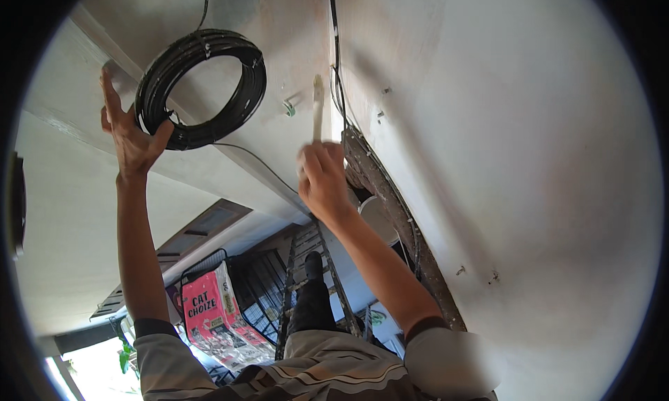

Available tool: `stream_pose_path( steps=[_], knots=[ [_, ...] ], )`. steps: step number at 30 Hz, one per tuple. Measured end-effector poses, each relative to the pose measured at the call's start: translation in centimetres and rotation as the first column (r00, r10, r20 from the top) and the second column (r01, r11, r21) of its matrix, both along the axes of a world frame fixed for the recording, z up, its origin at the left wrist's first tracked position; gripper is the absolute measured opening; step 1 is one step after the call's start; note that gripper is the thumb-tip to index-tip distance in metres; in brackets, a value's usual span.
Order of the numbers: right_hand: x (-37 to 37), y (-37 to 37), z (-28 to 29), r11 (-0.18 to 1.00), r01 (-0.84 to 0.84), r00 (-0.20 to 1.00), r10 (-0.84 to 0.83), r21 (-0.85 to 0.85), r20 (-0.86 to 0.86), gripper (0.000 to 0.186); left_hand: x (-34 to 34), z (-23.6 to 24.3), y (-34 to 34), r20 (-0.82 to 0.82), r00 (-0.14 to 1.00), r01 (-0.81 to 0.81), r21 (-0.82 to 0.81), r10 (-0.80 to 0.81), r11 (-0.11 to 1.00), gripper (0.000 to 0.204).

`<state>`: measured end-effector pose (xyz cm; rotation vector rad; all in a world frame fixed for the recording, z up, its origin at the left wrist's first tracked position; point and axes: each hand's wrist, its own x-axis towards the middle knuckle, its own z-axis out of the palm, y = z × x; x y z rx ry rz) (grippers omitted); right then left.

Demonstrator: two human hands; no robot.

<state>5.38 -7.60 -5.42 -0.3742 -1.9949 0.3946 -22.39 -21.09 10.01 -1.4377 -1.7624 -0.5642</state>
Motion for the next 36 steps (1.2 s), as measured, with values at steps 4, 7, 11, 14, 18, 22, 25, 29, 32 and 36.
stream_pose_path(
  steps=[4,7,11,14,18,22,25,29,32,36],
  knots=[
    [-6.5,4.2,-0.8,0.988,0.126,0.988,-0.117,-0.092,0.104,0.028,0.6,0.1,0.2,0.025,1.000,0.001,-0.004,-0.001,1.000,0.059],
    [-9.3,7.3,-2.6,0.968,0.197,0.961,-0.160,-0.153,0.225,0.026,0.9,0.2,0.2,0.031,0.999,-0.022,-0.008,0.022,1.000,0.056],
    [-11.0,10.5,-2.9,0.964,0.237,0.900,-0.172,-0.119,0.401,0.027,1.1,-0.1,0.6,0.037,0.999,-0.022,0.020,0.022,1.000,0.061],
    [-11.9,10.3,-1.1,0.962,0.245,0.864,-0.160,-0.119,0.478,0.026,0.7,-0.1,0.3,0.045,0.999,-0.030,0.016,0.030,0.999,0.060],
    [-11.8,9.6,2.6,0.967,0.256,0.911,-0.246,0.014,0.331,0.019,0.6,-0.1,0.2,0.055,0.997,-0.047,-0.006,0.047,0.999,0.061],
    [-11.4,9.4,4.2,0.942,0.224,0.943,-0.274,0.250,0.186,0.016,0.5,0.1,0.2,0.029,0.999,-0.034,0.016,0.033,0.999,0.061],
    [-10.7,10.6,0.8,0.934,0.226,0.923,-0.296,0.277,0.246,0.014,0.9,0.0,0.5,0.051,0.998,-0.021,0.022,0.020,1.000,0.058],
    [-10.5,10.6,0.6,0.942,0.206,0.909,-0.284,0.266,0.304,0.012,0.9,0.2,0.4,0.068,0.997,-0.031,0.005,0.031,1.000,0.055],
    [-10.2,10.3,-1.3,0.954,0.183,0.900,-0.260,0.238,0.350,0.014,1.1,0.2,0.1,0.063,0.998,-0.022,0.000,0.022,1.000,0.053],
    [-10.7,9.8,-0.8,0.970,0.213,0.930,-0.238,0.119,0.279,0.013,1.1,0.4,0.0,0.094,0.995,-0.023,-0.026,0.026,0.999,0.051]
  ],
)
